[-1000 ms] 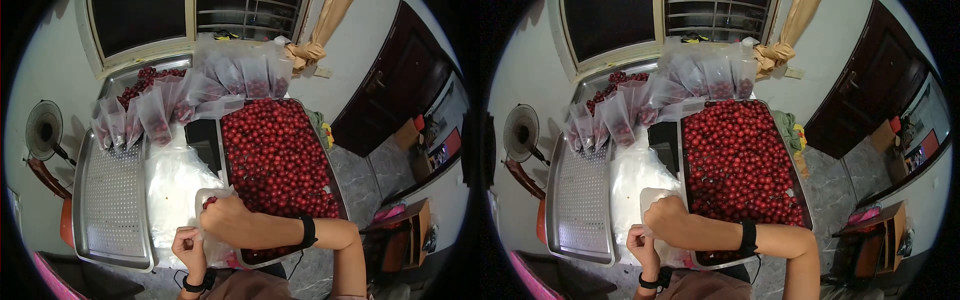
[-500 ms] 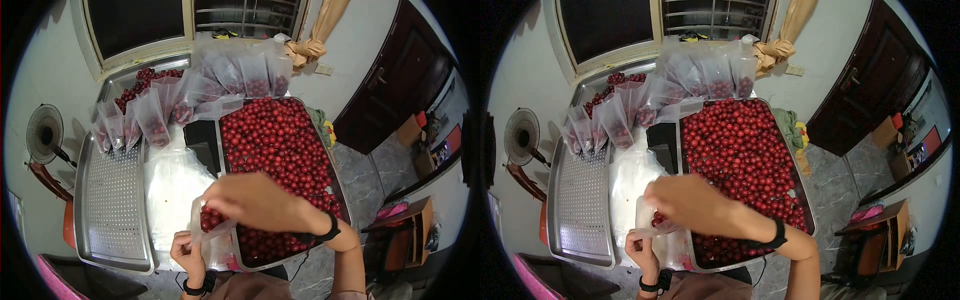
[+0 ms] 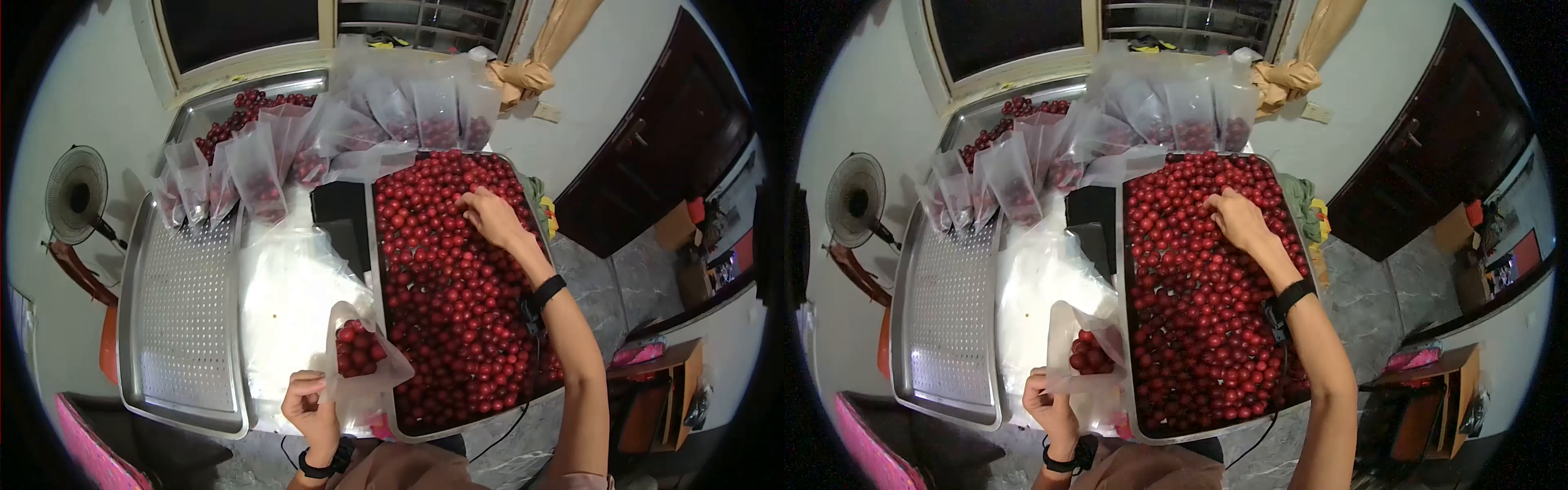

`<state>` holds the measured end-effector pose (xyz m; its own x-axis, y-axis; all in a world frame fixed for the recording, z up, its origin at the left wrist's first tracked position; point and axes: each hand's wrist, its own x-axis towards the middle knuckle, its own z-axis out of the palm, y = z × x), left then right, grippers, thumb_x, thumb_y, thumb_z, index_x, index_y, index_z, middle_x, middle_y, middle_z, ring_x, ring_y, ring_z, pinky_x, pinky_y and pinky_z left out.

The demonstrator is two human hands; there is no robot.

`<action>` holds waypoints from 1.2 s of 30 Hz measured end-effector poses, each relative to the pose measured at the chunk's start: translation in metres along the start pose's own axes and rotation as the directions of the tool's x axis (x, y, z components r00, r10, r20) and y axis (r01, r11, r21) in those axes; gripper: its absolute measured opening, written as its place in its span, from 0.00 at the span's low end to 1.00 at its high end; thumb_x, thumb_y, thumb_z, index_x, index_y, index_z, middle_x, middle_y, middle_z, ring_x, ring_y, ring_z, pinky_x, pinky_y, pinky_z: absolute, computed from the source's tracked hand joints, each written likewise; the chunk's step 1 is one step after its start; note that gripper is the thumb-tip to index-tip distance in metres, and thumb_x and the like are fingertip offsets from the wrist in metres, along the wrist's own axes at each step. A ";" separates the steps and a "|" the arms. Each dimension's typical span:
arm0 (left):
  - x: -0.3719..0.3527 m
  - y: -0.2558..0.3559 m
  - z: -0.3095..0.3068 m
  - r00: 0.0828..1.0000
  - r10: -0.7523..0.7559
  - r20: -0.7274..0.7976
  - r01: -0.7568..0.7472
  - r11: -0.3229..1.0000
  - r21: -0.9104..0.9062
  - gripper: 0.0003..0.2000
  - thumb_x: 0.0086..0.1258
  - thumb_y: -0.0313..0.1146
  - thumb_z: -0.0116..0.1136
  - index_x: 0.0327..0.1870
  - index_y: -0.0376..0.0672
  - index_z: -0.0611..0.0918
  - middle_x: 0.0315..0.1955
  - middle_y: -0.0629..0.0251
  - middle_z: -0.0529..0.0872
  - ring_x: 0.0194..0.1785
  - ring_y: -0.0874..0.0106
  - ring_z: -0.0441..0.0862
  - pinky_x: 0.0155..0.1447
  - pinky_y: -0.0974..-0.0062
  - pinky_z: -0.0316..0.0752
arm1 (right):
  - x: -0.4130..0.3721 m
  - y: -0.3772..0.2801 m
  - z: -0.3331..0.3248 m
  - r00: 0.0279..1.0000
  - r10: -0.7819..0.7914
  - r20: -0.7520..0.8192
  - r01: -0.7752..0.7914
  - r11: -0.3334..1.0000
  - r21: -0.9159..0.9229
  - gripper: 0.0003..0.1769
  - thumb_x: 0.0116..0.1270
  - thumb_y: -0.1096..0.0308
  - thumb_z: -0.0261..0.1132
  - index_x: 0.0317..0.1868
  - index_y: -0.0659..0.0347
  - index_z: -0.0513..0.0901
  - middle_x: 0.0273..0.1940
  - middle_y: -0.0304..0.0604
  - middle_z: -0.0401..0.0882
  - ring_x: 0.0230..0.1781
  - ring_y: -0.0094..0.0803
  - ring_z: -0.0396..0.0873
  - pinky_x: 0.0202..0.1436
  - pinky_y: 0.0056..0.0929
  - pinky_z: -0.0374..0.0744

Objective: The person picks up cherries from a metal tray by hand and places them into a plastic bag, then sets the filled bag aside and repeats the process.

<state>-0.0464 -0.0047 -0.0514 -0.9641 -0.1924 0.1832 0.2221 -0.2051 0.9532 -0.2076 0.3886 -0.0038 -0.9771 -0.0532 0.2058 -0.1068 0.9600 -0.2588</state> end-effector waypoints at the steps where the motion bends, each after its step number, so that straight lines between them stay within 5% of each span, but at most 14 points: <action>1: -0.001 -0.001 -0.001 1.000 0.006 0.022 -0.006 1.000 -0.005 0.07 0.62 0.14 0.62 0.35 0.36 0.78 0.37 0.61 0.80 0.40 0.76 0.78 0.47 0.81 0.72 | 0.003 -0.001 0.006 1.000 -0.005 -0.024 0.004 1.000 -0.024 0.14 0.63 0.73 0.64 0.50 0.55 0.82 0.43 0.51 0.77 0.47 0.51 0.79 0.48 0.46 0.78; 21: -0.003 -0.001 -0.003 0.999 0.022 0.037 -0.022 0.999 -0.023 0.07 0.62 0.14 0.64 0.35 0.36 0.80 0.37 0.59 0.82 0.41 0.73 0.80 0.49 0.79 0.74 | 0.028 -0.010 0.016 0.999 0.031 0.019 -0.024 0.951 -0.307 0.14 0.58 0.70 0.71 0.45 0.58 0.81 0.44 0.48 0.73 0.47 0.48 0.79 0.48 0.44 0.79; 23: -0.001 0.000 -0.002 0.999 0.017 0.039 -0.016 1.000 -0.018 0.07 0.62 0.14 0.64 0.35 0.36 0.80 0.37 0.59 0.82 0.41 0.73 0.80 0.49 0.79 0.74 | 0.020 -0.027 -0.003 0.999 -0.022 -0.027 0.013 0.958 -0.288 0.13 0.56 0.72 0.71 0.41 0.62 0.78 0.45 0.50 0.76 0.47 0.48 0.79 0.46 0.48 0.80; 25: 0.000 0.002 -0.001 0.999 0.024 0.040 -0.024 1.000 -0.001 0.07 0.62 0.14 0.64 0.36 0.36 0.80 0.38 0.59 0.82 0.42 0.74 0.80 0.50 0.79 0.74 | 0.007 -0.054 -0.027 0.980 -0.151 -0.133 0.145 0.988 -0.054 0.12 0.58 0.72 0.70 0.42 0.63 0.78 0.45 0.49 0.78 0.45 0.46 0.80 0.46 0.44 0.80; 27: 0.000 0.002 -0.001 0.999 0.023 0.042 -0.023 1.000 -0.015 0.07 0.62 0.14 0.64 0.36 0.36 0.81 0.38 0.60 0.82 0.42 0.74 0.80 0.50 0.79 0.73 | -0.013 -0.096 -0.056 0.980 -0.182 -0.075 0.197 0.923 0.331 0.11 0.61 0.74 0.68 0.44 0.64 0.78 0.44 0.48 0.80 0.43 0.43 0.81 0.44 0.38 0.80; 29: 0.000 0.001 -0.001 0.999 0.022 0.045 -0.020 0.999 -0.032 0.07 0.62 0.15 0.64 0.36 0.36 0.81 0.38 0.60 0.82 0.42 0.74 0.80 0.50 0.80 0.73 | -0.037 -0.145 -0.086 0.951 -0.308 0.004 0.261 0.811 0.524 0.15 0.64 0.77 0.66 0.51 0.63 0.77 0.41 0.44 0.81 0.44 0.29 0.82 0.43 0.27 0.78; 31: 0.000 0.001 -0.001 0.999 0.015 0.043 -0.013 0.999 -0.039 0.06 0.62 0.15 0.63 0.36 0.36 0.81 0.38 0.61 0.82 0.41 0.75 0.79 0.48 0.81 0.72 | -0.062 -0.187 -0.105 0.933 -0.358 0.046 0.225 0.675 0.703 0.12 0.63 0.77 0.67 0.47 0.67 0.77 0.43 0.49 0.79 0.41 0.44 0.82 0.42 0.33 0.81; 36: -0.002 0.000 -0.002 0.999 -0.002 0.051 0.003 1.000 -0.029 0.06 0.62 0.15 0.63 0.36 0.37 0.80 0.39 0.63 0.80 0.40 0.78 0.76 0.46 0.83 0.69 | -0.088 -0.236 -0.110 0.703 -0.705 0.094 0.640 0.684 0.349 0.20 0.44 0.80 0.69 0.42 0.72 0.77 0.45 0.48 0.72 0.39 0.39 0.78 0.41 0.26 0.81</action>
<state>-0.0446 -0.0065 -0.0522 -0.9706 -0.1426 0.1937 0.2231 -0.2335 0.9464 -0.0756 0.1966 0.1434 -0.6287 -0.7401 0.2388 -0.7627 0.5271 -0.3747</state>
